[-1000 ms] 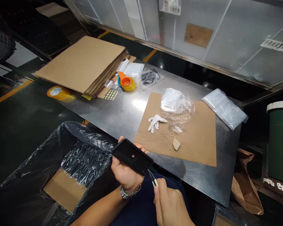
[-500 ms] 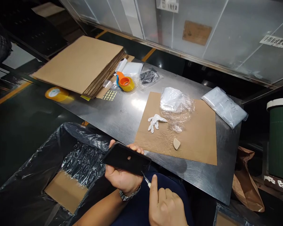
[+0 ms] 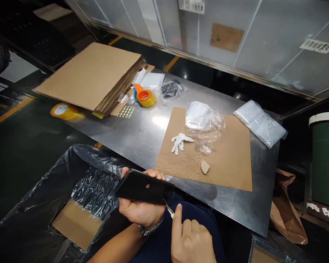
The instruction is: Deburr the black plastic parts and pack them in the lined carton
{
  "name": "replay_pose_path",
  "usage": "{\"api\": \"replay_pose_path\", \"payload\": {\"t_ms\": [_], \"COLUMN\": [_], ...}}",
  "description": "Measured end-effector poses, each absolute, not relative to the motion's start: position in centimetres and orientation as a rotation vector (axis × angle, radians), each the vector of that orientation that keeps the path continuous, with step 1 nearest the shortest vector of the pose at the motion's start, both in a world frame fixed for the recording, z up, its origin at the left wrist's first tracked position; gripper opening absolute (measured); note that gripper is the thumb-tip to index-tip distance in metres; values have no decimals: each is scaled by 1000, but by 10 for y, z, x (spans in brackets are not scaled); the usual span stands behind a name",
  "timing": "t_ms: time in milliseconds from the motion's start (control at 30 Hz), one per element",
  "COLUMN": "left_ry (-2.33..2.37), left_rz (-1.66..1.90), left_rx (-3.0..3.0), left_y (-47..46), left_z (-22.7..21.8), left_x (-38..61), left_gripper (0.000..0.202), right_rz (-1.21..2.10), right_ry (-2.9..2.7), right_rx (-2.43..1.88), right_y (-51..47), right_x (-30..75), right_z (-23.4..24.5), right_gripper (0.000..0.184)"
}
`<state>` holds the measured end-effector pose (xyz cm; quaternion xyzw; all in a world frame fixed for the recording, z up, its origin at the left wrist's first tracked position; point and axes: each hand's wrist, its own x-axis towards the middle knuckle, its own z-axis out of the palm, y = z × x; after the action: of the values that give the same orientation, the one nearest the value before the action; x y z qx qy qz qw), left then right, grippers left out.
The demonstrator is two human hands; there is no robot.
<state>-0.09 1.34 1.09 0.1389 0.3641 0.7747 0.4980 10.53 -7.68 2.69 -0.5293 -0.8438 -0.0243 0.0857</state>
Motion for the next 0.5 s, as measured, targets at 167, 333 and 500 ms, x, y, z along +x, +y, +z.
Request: {"api": "replay_pose_path", "payload": {"t_ms": [167, 333, 500], "left_ry": [920, 1002, 1066], "left_rz": [1857, 1753, 1550], "left_rx": [306, 173, -17], "left_y": [14, 15, 19], "left_z": [13, 15, 15], "left_x": [0, 0, -2], "left_gripper": [41, 41, 42], "right_rz": [-51, -67, -193], "right_ry": [-2468, -2483, -2489], "right_rx": [-1548, -1562, -1596], "right_y": [-77, -72, -62], "right_x": [107, 111, 117], "right_z": [25, 29, 39], "right_gripper": [38, 36, 38]}}
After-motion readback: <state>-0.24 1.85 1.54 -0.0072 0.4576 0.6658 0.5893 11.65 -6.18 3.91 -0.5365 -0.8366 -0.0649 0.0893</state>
